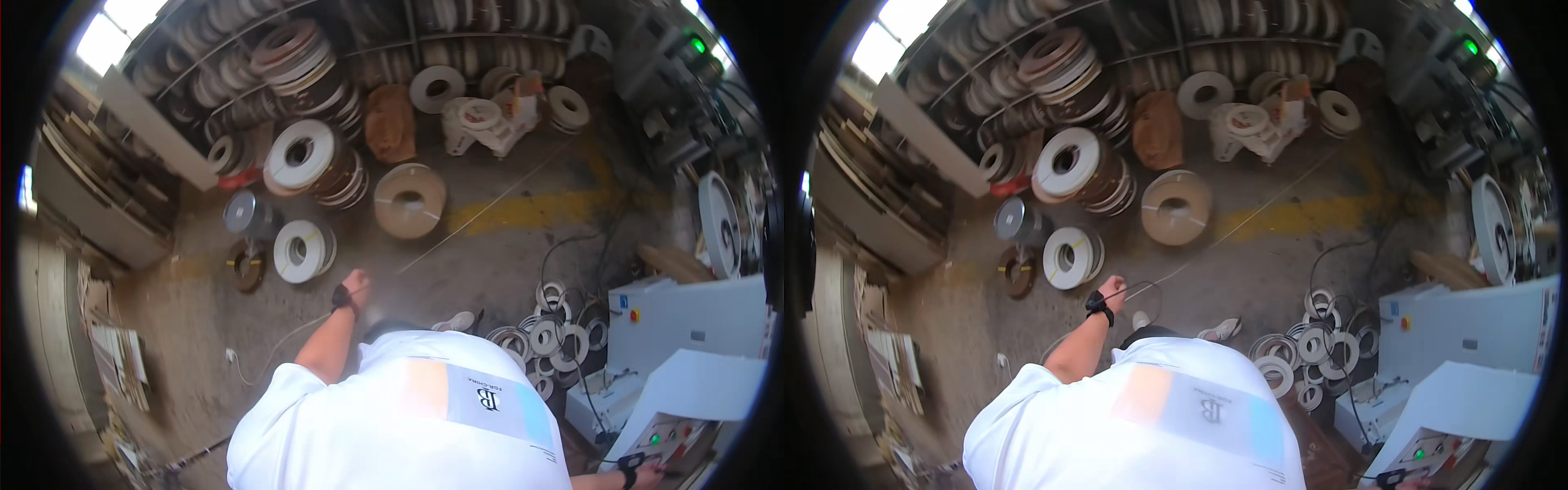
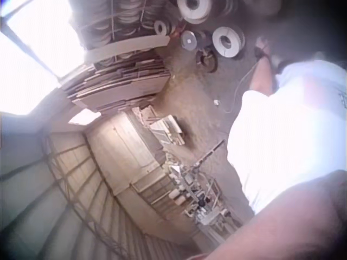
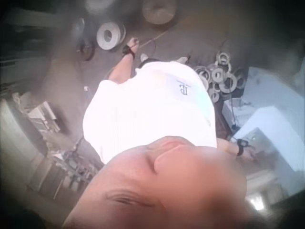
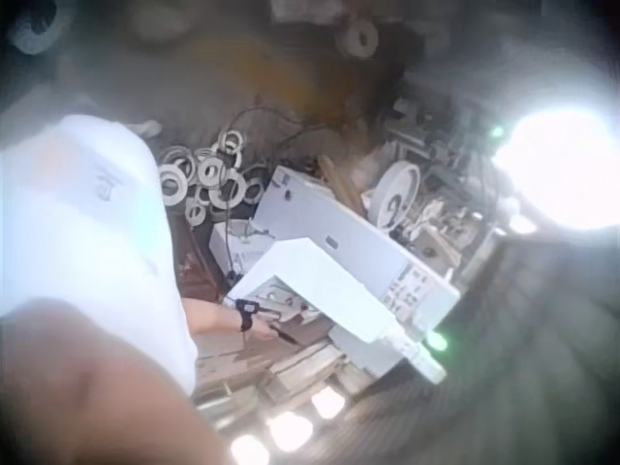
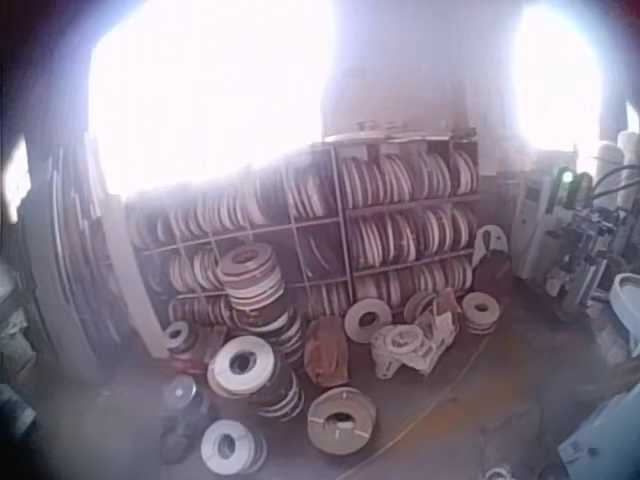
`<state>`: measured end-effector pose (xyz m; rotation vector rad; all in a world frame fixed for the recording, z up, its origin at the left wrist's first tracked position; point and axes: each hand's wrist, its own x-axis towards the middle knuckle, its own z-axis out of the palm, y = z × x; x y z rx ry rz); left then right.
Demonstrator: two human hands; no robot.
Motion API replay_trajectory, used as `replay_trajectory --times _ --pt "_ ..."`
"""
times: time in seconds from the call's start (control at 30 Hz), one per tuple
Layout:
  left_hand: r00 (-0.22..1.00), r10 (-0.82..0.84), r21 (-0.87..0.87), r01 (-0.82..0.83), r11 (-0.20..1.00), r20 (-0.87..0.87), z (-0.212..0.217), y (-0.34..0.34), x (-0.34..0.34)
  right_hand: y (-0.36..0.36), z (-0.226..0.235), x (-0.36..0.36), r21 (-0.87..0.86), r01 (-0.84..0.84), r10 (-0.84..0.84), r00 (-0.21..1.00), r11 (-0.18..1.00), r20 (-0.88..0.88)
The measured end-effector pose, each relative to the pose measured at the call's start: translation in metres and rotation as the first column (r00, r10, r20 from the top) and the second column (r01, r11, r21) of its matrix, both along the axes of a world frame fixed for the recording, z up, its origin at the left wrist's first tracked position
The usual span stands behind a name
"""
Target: Operating an edge-banding machine to apply veneer to the edges of wooden furniture panels.
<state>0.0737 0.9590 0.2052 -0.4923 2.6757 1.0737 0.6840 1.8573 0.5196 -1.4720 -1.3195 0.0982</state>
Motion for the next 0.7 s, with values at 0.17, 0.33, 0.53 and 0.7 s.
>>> replay_trajectory --times 0.17,0.33,0.53,0.7 --pt "0.937 0.335 0.287 -0.294 0.911 -0.101 0.032 -0.091 0.024 -0.253 0.039 -0.241 0.202 0.128 -0.089 0.978 0.971 -0.190" --pt "0.882 0.453 0.607 -0.291 0.739 -0.129 0.062 -0.169 0.049 -0.520 0.013 -0.484 0.098 -0.752 0.758 0.651 0.652 -0.050" --pt "0.958 0.247 0.658 -0.095 0.747 -0.143 0.166 -0.244 0.073 -0.850 -0.088 -0.605 -0.270 -0.803 0.847 -0.493 -0.532 -0.201" --pt "0.944 0.315 0.947 -0.189 0.259 0.102 0.155 -0.314 0.090 -1.064 -0.098 -0.605 -0.474 -0.345 0.341 -0.935 -0.810 0.097"
